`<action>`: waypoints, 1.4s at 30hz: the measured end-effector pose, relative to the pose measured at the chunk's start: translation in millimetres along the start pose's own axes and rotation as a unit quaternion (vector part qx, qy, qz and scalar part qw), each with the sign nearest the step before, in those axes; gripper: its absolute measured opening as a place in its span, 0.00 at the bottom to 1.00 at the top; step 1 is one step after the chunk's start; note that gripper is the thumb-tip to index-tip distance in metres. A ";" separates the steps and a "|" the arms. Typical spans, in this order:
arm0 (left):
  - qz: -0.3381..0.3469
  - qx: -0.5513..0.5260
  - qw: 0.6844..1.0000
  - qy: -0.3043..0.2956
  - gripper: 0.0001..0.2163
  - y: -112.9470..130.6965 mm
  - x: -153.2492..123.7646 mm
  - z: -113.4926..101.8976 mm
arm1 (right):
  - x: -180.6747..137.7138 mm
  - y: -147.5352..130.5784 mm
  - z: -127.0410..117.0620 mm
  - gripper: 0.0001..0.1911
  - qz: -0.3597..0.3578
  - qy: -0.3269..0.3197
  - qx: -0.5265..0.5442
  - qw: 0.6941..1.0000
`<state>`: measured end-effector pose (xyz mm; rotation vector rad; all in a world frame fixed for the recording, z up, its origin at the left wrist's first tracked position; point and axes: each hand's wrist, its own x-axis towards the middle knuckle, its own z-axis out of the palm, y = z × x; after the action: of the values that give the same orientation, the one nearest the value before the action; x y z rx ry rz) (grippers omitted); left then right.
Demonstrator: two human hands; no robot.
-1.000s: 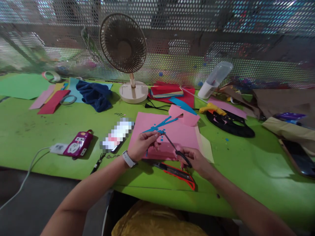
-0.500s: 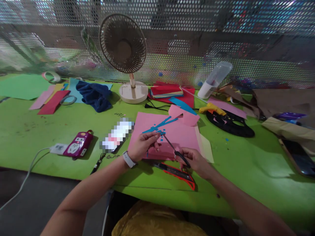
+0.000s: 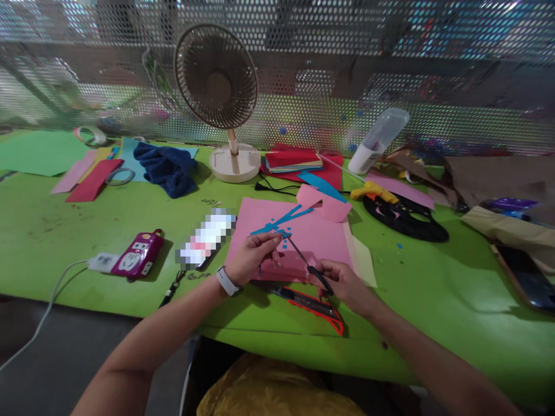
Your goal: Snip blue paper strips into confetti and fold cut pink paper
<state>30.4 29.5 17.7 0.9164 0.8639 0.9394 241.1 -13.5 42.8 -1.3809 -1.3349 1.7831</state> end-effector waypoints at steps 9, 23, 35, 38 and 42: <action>0.008 -0.007 1.000 0.007 0.15 -1.4 1.1 -0.4 | -0.9 -0.6 -1.3 0.27 0.000 0.001 -0.032 0.999; 0.003 0.004 1.000 -0.024 0.15 1.0 -0.7 1.8 | -0.6 3.6 -1.5 0.25 -0.001 -0.018 -0.024 1.000; 0.001 0.002 1.000 -0.011 0.16 1.6 0.1 2.6 | 1.2 8.4 -1.7 0.23 -0.015 -0.014 -0.009 1.000; 0.000 -0.004 1.000 -0.002 0.17 0.9 0.2 1.8 | 1.4 7.6 -2.1 0.23 -0.015 0.001 -0.005 1.000; 0.009 0.005 1.000 -0.004 0.13 -0.2 0.1 -1.1 | 2.1 7.8 -4.9 0.23 -0.021 0.007 -0.009 1.000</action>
<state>29.5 29.8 17.1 0.9377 0.8562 0.9466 246.2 -12.8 34.8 -1.3626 -1.3648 1.7351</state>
